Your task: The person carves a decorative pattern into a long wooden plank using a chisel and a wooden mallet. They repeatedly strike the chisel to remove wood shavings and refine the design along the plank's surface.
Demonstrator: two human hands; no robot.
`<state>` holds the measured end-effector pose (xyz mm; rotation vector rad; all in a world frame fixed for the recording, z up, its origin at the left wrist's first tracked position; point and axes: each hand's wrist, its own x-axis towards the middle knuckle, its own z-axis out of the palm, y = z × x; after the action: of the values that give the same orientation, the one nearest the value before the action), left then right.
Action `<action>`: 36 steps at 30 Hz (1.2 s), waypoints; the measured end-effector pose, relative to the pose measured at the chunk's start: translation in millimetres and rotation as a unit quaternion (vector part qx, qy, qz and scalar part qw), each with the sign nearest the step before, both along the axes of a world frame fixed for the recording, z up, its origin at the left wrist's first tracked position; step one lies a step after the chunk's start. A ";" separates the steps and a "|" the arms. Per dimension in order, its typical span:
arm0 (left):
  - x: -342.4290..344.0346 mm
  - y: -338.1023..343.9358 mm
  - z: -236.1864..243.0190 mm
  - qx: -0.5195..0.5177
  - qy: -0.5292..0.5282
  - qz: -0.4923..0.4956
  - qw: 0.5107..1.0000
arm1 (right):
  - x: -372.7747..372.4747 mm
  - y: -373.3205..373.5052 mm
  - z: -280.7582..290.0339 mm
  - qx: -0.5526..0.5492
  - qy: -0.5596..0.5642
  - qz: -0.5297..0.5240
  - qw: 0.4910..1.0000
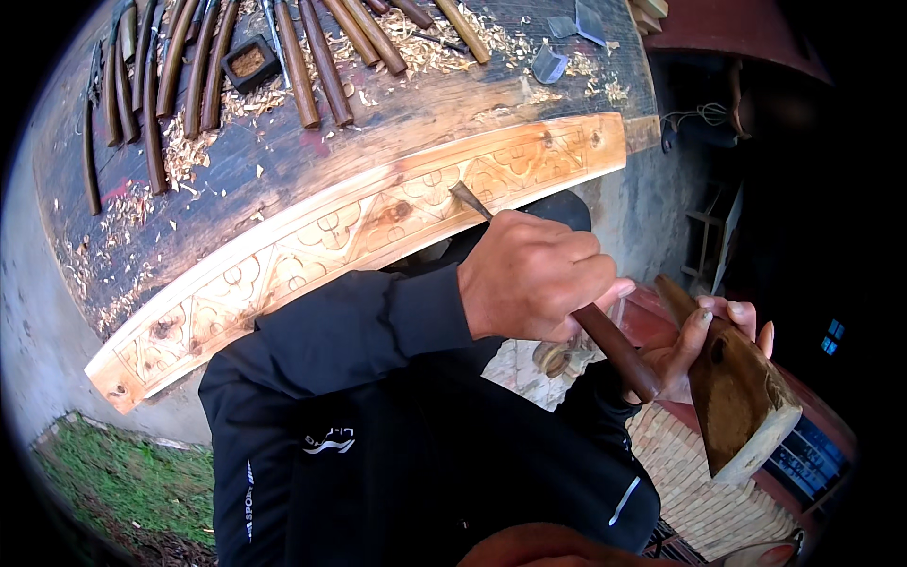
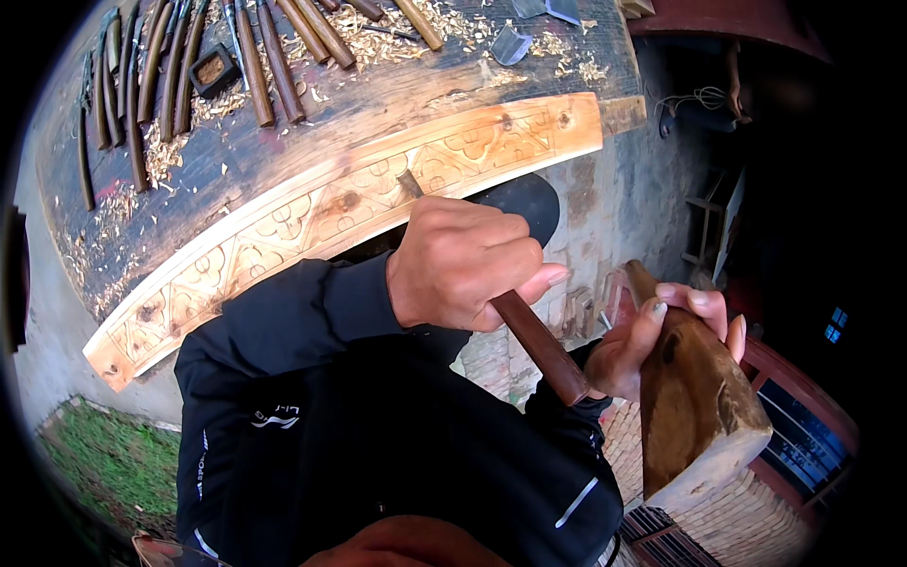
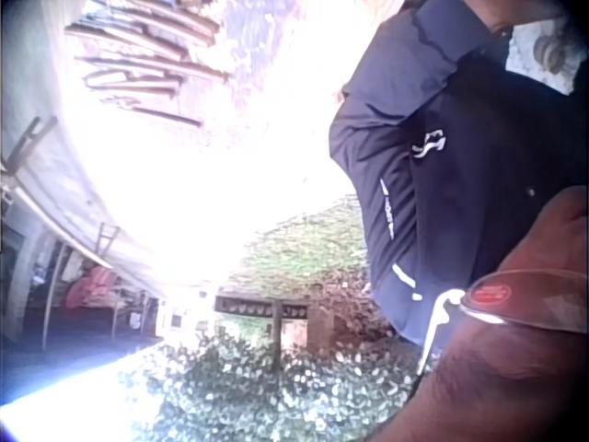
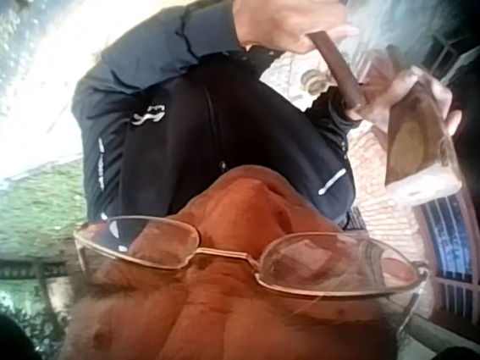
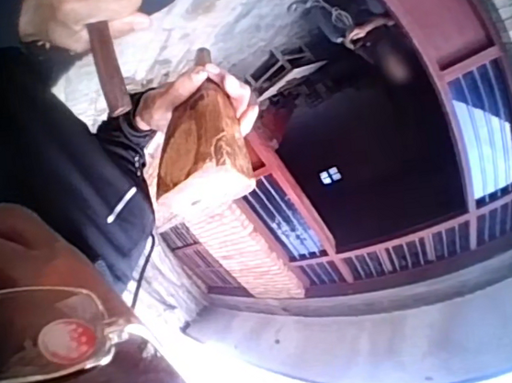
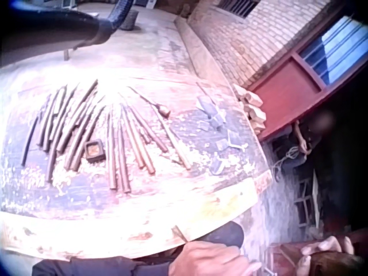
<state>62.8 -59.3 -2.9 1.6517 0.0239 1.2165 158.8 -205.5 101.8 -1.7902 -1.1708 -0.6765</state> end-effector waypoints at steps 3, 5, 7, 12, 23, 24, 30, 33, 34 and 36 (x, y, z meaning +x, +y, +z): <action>-1.1 1.6 0.4 0.001 0.003 0.006 1.000 | -2.6 1.6 1.5 -0.028 0.001 -0.022 0.999; -2.1 2.2 0.3 0.000 0.005 0.005 1.000 | -3.9 0.0 6.1 -0.073 -0.010 -0.044 0.996; -2.0 2.8 -0.4 -0.004 0.006 0.002 1.000 | -4.0 2.3 4.0 -0.045 0.000 -0.019 0.999; -0.7 3.3 -3.1 -0.007 0.007 0.012 1.000 | -1.5 10.4 -4.7 0.001 0.015 0.030 0.999; -8.0 23.3 -0.9 -0.078 -0.017 0.004 0.997 | 5.3 32.3 35.5 0.153 -0.003 0.142 0.978; -8.2 23.5 -2.3 -0.079 -0.015 0.012 0.997 | 4.0 35.2 41.7 0.170 0.045 0.232 0.957; -9.3 26.5 3.7 -0.097 -0.026 0.018 0.995 | -26.0 41.7 50.0 -0.176 -0.144 -0.139 0.964; -11.9 23.2 4.9 -0.100 -0.025 0.009 0.995 | -13.0 45.7 53.6 0.109 -0.069 0.150 0.980; -11.5 24.4 2.7 -0.094 -0.019 0.014 0.995 | -8.2 45.9 43.5 0.076 -0.096 0.138 0.983; -10.4 26.8 -1.2 -0.088 -0.012 0.031 0.996 | -9.7 43.7 27.1 0.000 -0.102 0.063 0.993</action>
<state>52.4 -32.5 -4.1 1.4920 0.1635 1.2445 149.1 -161.8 128.9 -1.6600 -1.4074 -0.7987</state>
